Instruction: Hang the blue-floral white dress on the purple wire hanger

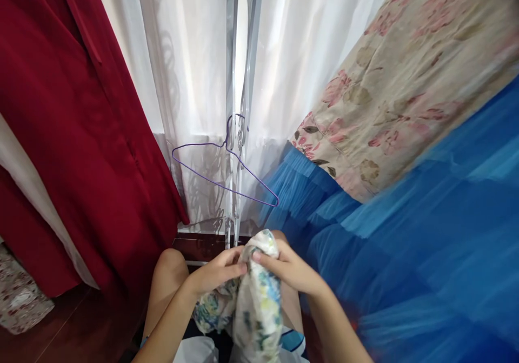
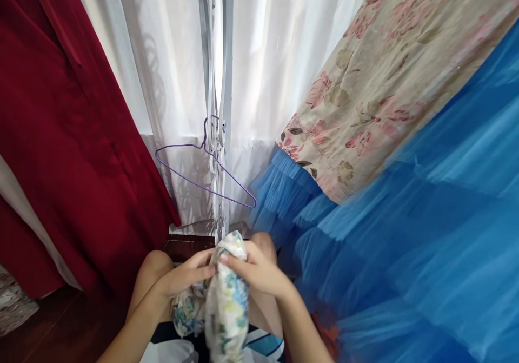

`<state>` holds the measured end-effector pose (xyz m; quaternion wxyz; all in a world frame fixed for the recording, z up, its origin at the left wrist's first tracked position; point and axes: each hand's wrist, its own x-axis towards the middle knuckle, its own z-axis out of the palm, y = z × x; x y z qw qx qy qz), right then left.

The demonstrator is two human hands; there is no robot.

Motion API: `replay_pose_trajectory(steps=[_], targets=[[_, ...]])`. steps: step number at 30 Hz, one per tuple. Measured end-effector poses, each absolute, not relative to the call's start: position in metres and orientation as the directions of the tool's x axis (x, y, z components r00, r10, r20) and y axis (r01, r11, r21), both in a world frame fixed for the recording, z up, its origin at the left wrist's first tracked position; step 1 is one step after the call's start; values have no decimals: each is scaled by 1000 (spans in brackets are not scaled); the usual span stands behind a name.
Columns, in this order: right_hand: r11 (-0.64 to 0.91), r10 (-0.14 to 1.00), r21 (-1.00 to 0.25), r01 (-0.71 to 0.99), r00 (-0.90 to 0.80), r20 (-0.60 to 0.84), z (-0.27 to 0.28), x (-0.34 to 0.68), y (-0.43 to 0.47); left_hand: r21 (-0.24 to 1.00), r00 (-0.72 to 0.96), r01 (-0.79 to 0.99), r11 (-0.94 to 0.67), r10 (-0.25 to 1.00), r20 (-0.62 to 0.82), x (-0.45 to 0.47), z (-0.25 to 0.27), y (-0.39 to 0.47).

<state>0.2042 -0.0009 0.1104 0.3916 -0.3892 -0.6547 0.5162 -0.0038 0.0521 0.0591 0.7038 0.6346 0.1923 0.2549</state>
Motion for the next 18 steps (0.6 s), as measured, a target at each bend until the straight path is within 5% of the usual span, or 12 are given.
replay_pose_trajectory(steps=[4,6,8,14,18], targets=[[317,947,-881,352,-167,274,154,253,7,998,722,-35,-59,689,66,-7,57,38],[444,857,-761,473,24,515,175,273,32,985,588,-8,-171,796,143,-2,67,36],[480,790,-723,497,113,603,192,284,69,954,481,28,-298,841,249,7,81,37],[362,932,-916,173,-38,361,211,254,165,874,296,65,-481,846,444,14,105,52],[264,957,-963,47,-140,255,200,233,172,922,46,-19,-387,921,388,-28,93,71]])
